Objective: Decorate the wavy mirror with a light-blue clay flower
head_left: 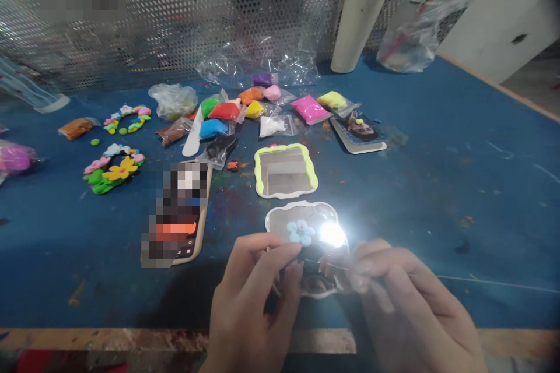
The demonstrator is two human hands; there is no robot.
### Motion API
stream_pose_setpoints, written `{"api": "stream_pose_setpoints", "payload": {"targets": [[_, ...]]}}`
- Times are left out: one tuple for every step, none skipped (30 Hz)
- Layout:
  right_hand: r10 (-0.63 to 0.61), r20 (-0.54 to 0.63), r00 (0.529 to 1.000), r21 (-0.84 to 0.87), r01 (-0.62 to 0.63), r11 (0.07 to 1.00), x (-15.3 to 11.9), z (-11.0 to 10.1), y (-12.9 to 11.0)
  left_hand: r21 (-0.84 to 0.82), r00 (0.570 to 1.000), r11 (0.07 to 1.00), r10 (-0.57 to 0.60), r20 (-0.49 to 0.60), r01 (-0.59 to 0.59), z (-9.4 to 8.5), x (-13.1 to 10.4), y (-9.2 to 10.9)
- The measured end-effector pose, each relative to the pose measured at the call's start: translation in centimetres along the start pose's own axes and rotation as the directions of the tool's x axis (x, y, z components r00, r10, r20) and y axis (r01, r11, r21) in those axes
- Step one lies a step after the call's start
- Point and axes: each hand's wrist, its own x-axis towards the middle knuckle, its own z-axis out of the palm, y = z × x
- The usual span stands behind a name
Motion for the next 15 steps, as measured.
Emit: {"api": "stream_pose_setpoints", "payload": {"targets": [[0.010,-0.002,1.000,0.006,-0.010,1.000,0.0,0.0,-0.1,-0.002,1.000,1.000,0.007,-0.016,-0.007,-0.1,0.1,0.1],[0.021,-0.003,1.000,0.009,-0.021,1.000,0.0,0.0,-0.2,-0.005,1.000,1.000,0.014,-0.028,-0.014,-0.1,0.3,0.3],[0.032,-0.006,0.999,0.011,-0.032,0.999,0.1,0.1,-0.2,-0.008,0.999,1.000,0.024,-0.037,-0.025,-0.2,0.4,0.4],[0.045,-0.008,0.999,0.012,-0.045,0.999,0.1,0.1,-0.3,-0.011,0.998,0.999,0.037,-0.043,-0.037,-0.3,0.6,0.5],[0.058,-0.012,0.998,0.011,-0.058,0.998,0.2,0.1,-0.4,-0.015,0.998,0.999,0.049,-0.046,-0.050,-0.3,0.8,0.6],[0.068,-0.016,0.998,0.009,-0.068,0.998,0.3,0.1,-0.5,-0.020,0.997,0.998,0.058,-0.047,-0.059,-0.4,1.0,0.7],[0.075,-0.020,0.997,0.005,-0.074,0.997,0.4,0.0,-0.6,-0.028,0.997,0.997,0.067,-0.048,-0.068,-0.4,1.2,0.8],[0.077,-0.023,0.997,0.001,-0.077,0.997,0.5,-0.1,-0.7,-0.039,0.997,0.997,0.068,-0.045,-0.070,-0.4,1.4,0.9],[0.073,-0.030,0.997,-0.003,-0.073,0.997,0.7,-0.2,-0.9,-0.054,0.997,0.996,0.066,-0.040,-0.069,-0.4,1.5,1.1],[0.054,-0.036,0.998,-0.005,-0.054,0.999,0.8,-0.3,-1.0,-0.070,0.998,0.996,0.058,-0.030,-0.060,-0.4,1.7,1.2],[0.024,-0.047,0.999,-0.004,-0.025,1.000,1.0,-0.5,-1.1,-0.083,0.998,0.995,0.052,-0.020,-0.054,-0.3,1.8,1.3],[-0.003,-0.059,0.998,-0.001,0.003,1.000,1.2,-0.6,-1.2,-0.089,0.999,0.995,0.046,-0.017,-0.048,-0.2,1.9,1.4],[-0.027,-0.074,0.997,0.004,0.028,1.000,1.4,-0.7,-1.4,-0.086,0.999,0.995,0.038,-0.026,-0.040,-0.2,2.0,1.5],[-0.041,-0.086,0.995,0.010,0.042,0.999,1.6,-0.8,-1.5,-0.077,0.998,0.997,0.026,-0.049,-0.030,-0.1,2.0,1.6],[-0.047,-0.095,0.994,0.015,0.048,0.999,1.7,-0.9,-1.5,-0.064,0.997,0.998,0.019,-0.075,-0.023,0.1,2.1,1.6]]}}
